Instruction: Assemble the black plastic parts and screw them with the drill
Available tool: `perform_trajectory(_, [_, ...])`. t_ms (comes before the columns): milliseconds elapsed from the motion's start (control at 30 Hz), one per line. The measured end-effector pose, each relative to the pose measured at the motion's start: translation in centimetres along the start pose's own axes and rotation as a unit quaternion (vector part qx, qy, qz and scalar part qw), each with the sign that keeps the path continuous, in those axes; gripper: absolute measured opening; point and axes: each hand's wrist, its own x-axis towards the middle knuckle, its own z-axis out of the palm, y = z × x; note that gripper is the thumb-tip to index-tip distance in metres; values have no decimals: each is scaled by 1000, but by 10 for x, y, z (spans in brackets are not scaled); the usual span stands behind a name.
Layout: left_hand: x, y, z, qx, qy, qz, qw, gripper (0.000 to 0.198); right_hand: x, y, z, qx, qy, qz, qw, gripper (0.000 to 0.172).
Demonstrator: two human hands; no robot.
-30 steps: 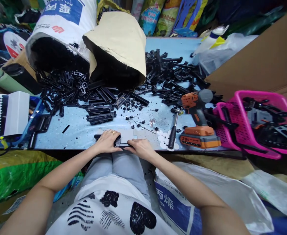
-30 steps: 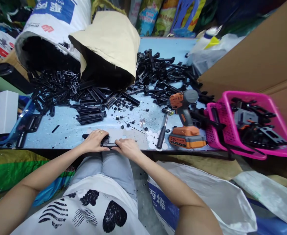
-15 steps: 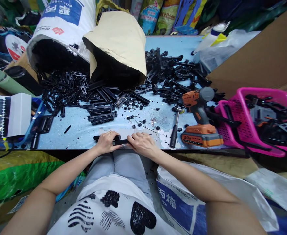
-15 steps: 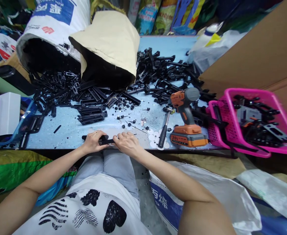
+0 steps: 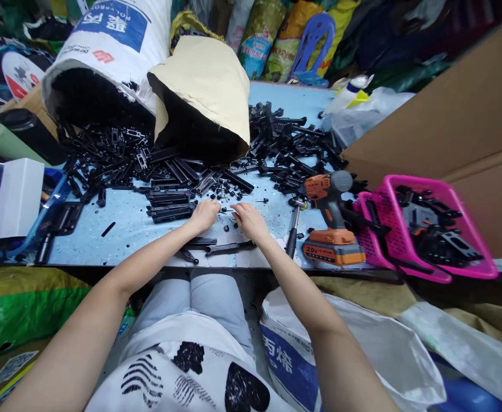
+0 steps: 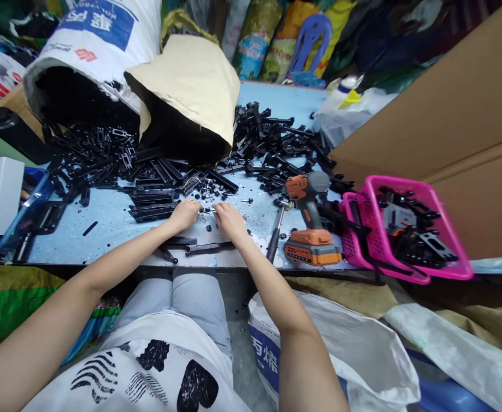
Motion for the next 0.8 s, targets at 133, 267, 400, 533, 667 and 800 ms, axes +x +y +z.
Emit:
perform_trajectory(133, [-19,-10,-6,3,34,-12,999,36,39,2,16,13,-48,-12,999,30])
perform_trajectory(267, [1,-8,-5,10,-2,39,999,40,33,4,8,90,23,59,994,21])
perform_trajectory(400, [33,4,7,1,-35,56,998,29,-7,-7,-13,262,75,101,957,19])
perform_trajectory(533, [43,9,14,-10,2,34,999,34,-39,-36,-18,423,-9,101,900,26])
perform_trajectory(667, [43,1,11,-13,27,2,1000,35,-45,-57,-20,340,-29,107,934,14])
perform_trajectory(800, [46,-13,3,-4,34,-23,999,29,-35,-69,-37,175,-83,42,980,9])
